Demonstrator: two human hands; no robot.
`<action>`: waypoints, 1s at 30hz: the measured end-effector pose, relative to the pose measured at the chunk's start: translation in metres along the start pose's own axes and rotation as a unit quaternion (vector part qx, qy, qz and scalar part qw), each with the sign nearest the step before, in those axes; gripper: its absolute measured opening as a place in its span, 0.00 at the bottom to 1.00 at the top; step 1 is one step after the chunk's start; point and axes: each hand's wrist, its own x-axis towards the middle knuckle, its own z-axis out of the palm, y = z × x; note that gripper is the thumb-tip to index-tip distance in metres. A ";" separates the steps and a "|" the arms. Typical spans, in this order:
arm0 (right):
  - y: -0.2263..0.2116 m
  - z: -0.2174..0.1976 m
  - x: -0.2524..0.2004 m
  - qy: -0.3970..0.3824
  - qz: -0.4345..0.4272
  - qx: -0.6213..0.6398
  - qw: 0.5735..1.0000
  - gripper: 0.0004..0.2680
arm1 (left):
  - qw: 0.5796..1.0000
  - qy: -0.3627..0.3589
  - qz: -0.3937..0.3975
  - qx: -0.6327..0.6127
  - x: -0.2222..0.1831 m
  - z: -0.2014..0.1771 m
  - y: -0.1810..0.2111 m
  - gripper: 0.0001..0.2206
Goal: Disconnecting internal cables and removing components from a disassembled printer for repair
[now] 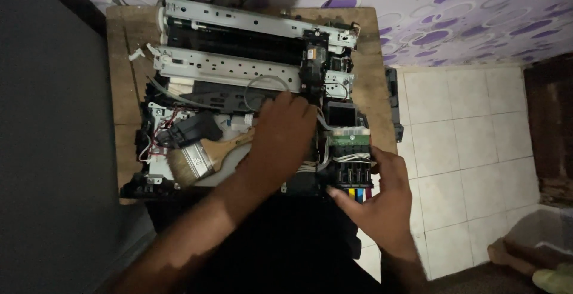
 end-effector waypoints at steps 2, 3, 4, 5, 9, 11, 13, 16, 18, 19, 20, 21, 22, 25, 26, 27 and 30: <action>0.010 -0.002 0.002 -0.009 -0.014 0.031 0.999 0.36 | 1.000 0.028 -0.002 -0.004 -0.004 -0.001 0.002 0.05; 0.014 -0.003 0.004 -0.015 -0.028 0.060 0.998 0.35 | 0.998 0.057 -0.001 -0.009 -0.006 -0.002 0.002 0.06; 0.017 -0.003 0.005 -0.015 -0.029 0.061 0.998 0.35 | 0.998 0.058 -0.002 -0.008 -0.008 0.003 0.002 0.06; 0.020 -0.004 0.006 -0.016 -0.034 0.067 0.997 0.34 | 0.999 0.032 -0.009 -0.004 -0.010 0.008 0.002 0.10; 0.020 -0.010 0.011 -0.034 0.003 0.080 0.996 0.29 | 0.998 -0.050 -0.041 -0.010 -0.008 0.000 0.010 0.11; 0.022 -0.011 0.014 -0.025 -0.015 0.091 0.995 0.27 | 0.998 -0.039 -0.050 -0.001 -0.011 0.009 0.012 0.10; 0.021 -0.015 0.020 -0.018 -0.035 0.103 0.994 0.26 | 0.998 -0.027 -0.062 0.010 -0.012 0.011 0.016 0.10; 0.011 -0.023 0.035 0.019 -0.078 0.041 0.996 0.23 | 0.989 -0.119 -0.081 -0.018 -0.014 0.010 0.020 0.25; -0.004 -0.027 0.048 0.021 -0.136 0.041 0.990 0.20 | 0.992 -0.086 -0.084 0.038 -0.016 0.016 0.020 0.25; -0.011 -0.028 0.056 0.021 -0.137 0.041 0.989 0.20 | 0.992 -0.085 -0.084 0.038 -0.016 0.016 0.019 0.25; -0.019 -0.029 0.065 -0.037 -0.152 0.014 0.988 0.21 | 0.992 -0.087 -0.080 0.035 -0.017 0.016 0.018 0.25; -0.027 -0.029 0.073 -0.094 -0.166 -0.012 0.982 0.22 | 0.993 -0.089 -0.076 0.033 -0.017 0.015 0.017 0.25; -0.032 -0.026 0.080 -0.093 -0.168 -0.012 0.981 0.22 | 0.993 -0.088 -0.077 0.034 -0.017 0.013 0.016 0.25; -0.044 -0.015 0.096 -0.180 -0.141 -0.080 0.970 0.21 | 0.994 -0.058 -0.080 0.053 -0.013 0.001 0.015 0.34; -0.047 -0.011 0.098 -0.167 -0.166 -0.092 0.968 0.19 | 0.991 -0.092 -0.091 0.024 -0.010 -0.006 0.014 0.25; -0.049 -0.005 0.101 -0.153 -0.190 -0.104 0.964 0.17 | 0.987 -0.126 -0.101 -0.006 -0.007 -0.014 0.012 0.17; -0.037 0.008 0.109 -0.152 -0.185 -0.110 0.965 0.15 | 0.995 -0.019 -0.094 0.020 -0.022 -0.004 0.001 0.12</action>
